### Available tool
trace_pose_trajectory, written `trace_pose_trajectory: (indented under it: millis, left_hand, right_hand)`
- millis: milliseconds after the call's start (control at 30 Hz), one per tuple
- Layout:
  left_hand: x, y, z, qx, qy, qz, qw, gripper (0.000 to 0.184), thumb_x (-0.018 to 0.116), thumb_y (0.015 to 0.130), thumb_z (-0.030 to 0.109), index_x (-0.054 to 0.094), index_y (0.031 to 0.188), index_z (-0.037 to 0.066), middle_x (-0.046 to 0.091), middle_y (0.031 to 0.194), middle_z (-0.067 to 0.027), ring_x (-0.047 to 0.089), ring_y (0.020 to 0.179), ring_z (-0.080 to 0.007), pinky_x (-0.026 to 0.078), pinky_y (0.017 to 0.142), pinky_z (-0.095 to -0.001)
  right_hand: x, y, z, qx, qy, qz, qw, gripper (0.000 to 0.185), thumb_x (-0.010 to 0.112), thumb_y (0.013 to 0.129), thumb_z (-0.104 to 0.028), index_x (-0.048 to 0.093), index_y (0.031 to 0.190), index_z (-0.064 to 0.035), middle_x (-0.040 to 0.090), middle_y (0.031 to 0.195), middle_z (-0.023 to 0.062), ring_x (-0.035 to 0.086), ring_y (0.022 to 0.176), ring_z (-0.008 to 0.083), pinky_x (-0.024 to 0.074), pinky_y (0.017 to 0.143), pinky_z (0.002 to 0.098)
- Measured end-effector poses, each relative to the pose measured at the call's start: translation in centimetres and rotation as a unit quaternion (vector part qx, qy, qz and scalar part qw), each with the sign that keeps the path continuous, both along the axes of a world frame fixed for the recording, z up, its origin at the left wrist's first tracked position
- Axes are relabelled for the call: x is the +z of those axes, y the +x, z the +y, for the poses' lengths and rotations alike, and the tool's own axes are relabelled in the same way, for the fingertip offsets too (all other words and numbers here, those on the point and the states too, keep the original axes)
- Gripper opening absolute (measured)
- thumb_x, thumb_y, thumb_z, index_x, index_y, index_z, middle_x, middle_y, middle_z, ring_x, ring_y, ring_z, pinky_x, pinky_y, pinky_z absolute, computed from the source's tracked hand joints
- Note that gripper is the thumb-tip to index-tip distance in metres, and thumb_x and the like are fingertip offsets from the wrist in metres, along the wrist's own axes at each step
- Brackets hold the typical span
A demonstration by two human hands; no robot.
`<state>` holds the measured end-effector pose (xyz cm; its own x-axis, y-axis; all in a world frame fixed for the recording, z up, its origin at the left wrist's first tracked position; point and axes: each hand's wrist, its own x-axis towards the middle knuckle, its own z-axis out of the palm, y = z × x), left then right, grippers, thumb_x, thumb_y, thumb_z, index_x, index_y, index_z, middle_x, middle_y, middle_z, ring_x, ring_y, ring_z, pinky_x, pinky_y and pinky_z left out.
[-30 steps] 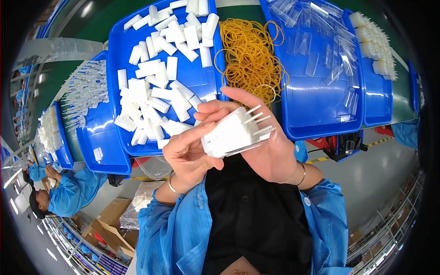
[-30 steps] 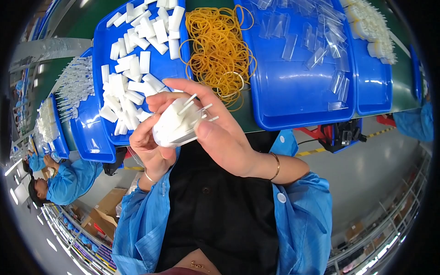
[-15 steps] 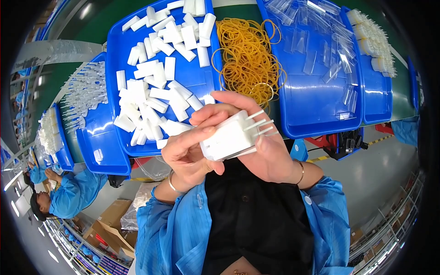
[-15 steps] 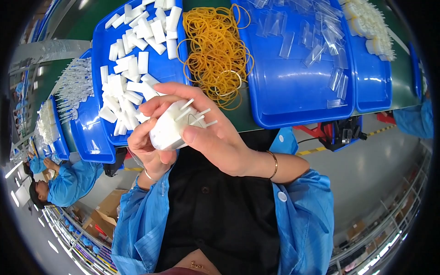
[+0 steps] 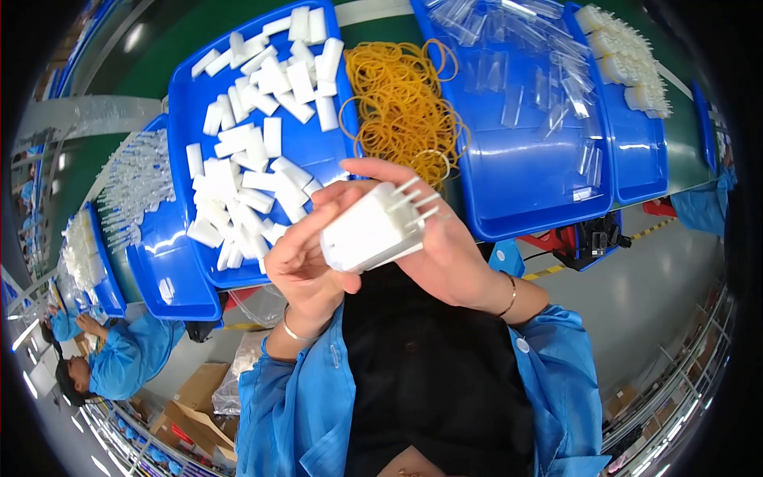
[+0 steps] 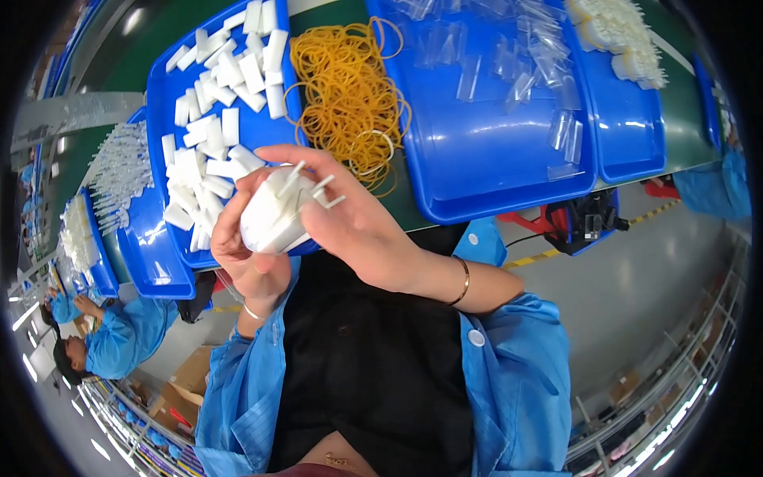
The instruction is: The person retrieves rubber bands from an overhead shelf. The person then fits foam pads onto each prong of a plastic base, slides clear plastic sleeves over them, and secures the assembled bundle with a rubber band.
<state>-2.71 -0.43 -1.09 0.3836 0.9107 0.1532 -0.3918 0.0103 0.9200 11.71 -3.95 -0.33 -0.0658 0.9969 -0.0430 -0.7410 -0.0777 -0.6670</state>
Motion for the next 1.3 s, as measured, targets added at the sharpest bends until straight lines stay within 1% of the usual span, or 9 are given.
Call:
trace_pose_trajectory:
  millis: [133, 233, 300, 567, 800, 933, 1033, 1167, 1300]
  left_hand:
    - [0.2, -0.2, 0.2, 0.008, -0.095, 0.031, 0.995, 0.072, 0.080, 0.064, 0.030, 0.050, 0.119, -0.006, 0.055, 0.117, -0.0229, 0.055, 0.109, -0.0313, 0.040, 0.097, -0.0407]
    - [0.0, -0.5, 0.4, -0.006, -0.131, 0.003, 0.991, 0.071, 0.080, 0.064, 0.029, 0.050, 0.119, -0.004, 0.055, 0.117, -0.0233, 0.055, 0.109, -0.0323, 0.041, 0.097, -0.0423]
    - [-0.3, -0.9, 0.4, -0.023, -0.147, -0.002, 0.989, 0.071, 0.080, 0.065, 0.030, 0.050, 0.120, -0.003, 0.056, 0.116, -0.0212, 0.055, 0.108, -0.0329, 0.042, 0.095, -0.0440]
    - [-0.9, -1.4, 0.0, -0.054, -0.177, -0.060, 0.981, 0.061, 0.076, 0.071, 0.019, 0.048, 0.118, -0.010, 0.057, 0.113, -0.0249, 0.054, 0.110, -0.0333, 0.040, 0.097, -0.0393]
    - [0.2, -0.6, 0.0, -0.097, -0.169, -0.071, 0.978, 0.055, 0.074, 0.074, 0.018, 0.050, 0.116, -0.007, 0.055, 0.114, -0.0292, 0.052, 0.112, -0.0361, 0.040, 0.097, -0.0424]
    - [-0.1, -0.4, -0.1, -0.097, -0.087, -0.062, 0.990, 0.050, 0.073, 0.074, 0.013, 0.052, 0.115, -0.004, 0.053, 0.115, -0.0316, 0.049, 0.116, -0.0369, 0.039, 0.097, -0.0435]
    - [0.1, -0.7, -0.6, -0.077, -0.091, -0.032, 0.992, 0.044, 0.074, 0.072, 0.008, 0.055, 0.110, -0.003, 0.049, 0.119, -0.0339, 0.046, 0.118, -0.0372, 0.039, 0.097, -0.0419]
    - [-0.1, -0.7, -0.3, -0.072, -0.004, -0.006, 0.997, 0.040, 0.074, 0.072, 0.007, 0.056, 0.107, -0.002, 0.045, 0.122, -0.0355, 0.045, 0.119, -0.0384, 0.040, 0.095, -0.0430]
    - [-0.1, -1.0, -0.4, -0.074, 0.001, -0.017, 0.997, 0.038, 0.073, 0.073, 0.006, 0.056, 0.106, -0.003, 0.044, 0.122, -0.0362, 0.046, 0.118, -0.0387, 0.043, 0.093, -0.0426]
  right_hand:
    - [0.7, 4.4, -0.7, -0.144, 0.025, -0.287, 0.947, 0.042, 0.062, 0.078, -0.026, 0.049, 0.112, -0.0039, 0.056, 0.109, 0.0116, 0.050, 0.105, 0.0230, 0.0361, 0.090, 0.0330]
    - [1.0, 9.3, -0.6, -0.359, -0.003, -0.672, 0.647, 0.021, 0.069, 0.074, -0.013, 0.061, 0.090, -0.0035, 0.061, 0.092, 0.0082, 0.053, 0.088, 0.0247, 0.0391, 0.080, 0.0318]
    - [-0.1, 11.6, 0.1, -0.352, -0.039, -0.842, 0.407, 0.029, 0.072, 0.072, -0.028, 0.059, 0.085, -0.0056, 0.058, 0.082, 0.0060, 0.050, 0.080, 0.0264, 0.0373, 0.070, 0.0373]
    - [-2.0, 12.4, 0.4, -0.256, -0.087, -0.911, 0.312, 0.020, 0.064, 0.077, -0.019, 0.055, 0.085, -0.0033, 0.054, 0.088, 0.0102, 0.048, 0.087, 0.0272, 0.0362, 0.071, 0.0397]
    - [-1.3, 12.2, -1.0, -0.305, -0.038, -0.845, 0.437, 0.017, 0.059, 0.078, 0.000, 0.053, 0.094, -0.0022, 0.057, 0.080, 0.0078, 0.052, 0.074, 0.0228, 0.0401, 0.069, 0.0335]
    - [0.8, 10.7, -2.6, -0.336, -0.040, -0.581, 0.740, 0.015, 0.052, 0.087, -0.002, 0.055, 0.101, 0.0010, 0.054, 0.085, 0.0015, 0.048, 0.073, 0.0070, 0.0387, 0.067, 0.0202]
    - [2.9, 8.1, -3.8, -0.307, -0.033, -0.402, 0.862, 0.014, 0.051, 0.088, -0.003, 0.054, 0.101, 0.0023, 0.055, 0.090, 0.0034, 0.048, 0.075, 0.0063, 0.0381, 0.067, 0.0189]
    - [2.3, 6.3, -3.8, -0.241, 0.029, -0.322, 0.915, 0.014, 0.051, 0.089, -0.003, 0.054, 0.102, 0.0029, 0.056, 0.095, 0.0065, 0.047, 0.074, 0.0058, 0.0376, 0.064, 0.0184]
    - [1.7, 4.9, -3.0, -0.242, 0.065, -0.379, 0.891, 0.014, 0.054, 0.087, -0.003, 0.056, 0.100, 0.0018, 0.057, 0.089, 0.0064, 0.047, 0.070, 0.0070, 0.0374, 0.061, 0.0195]
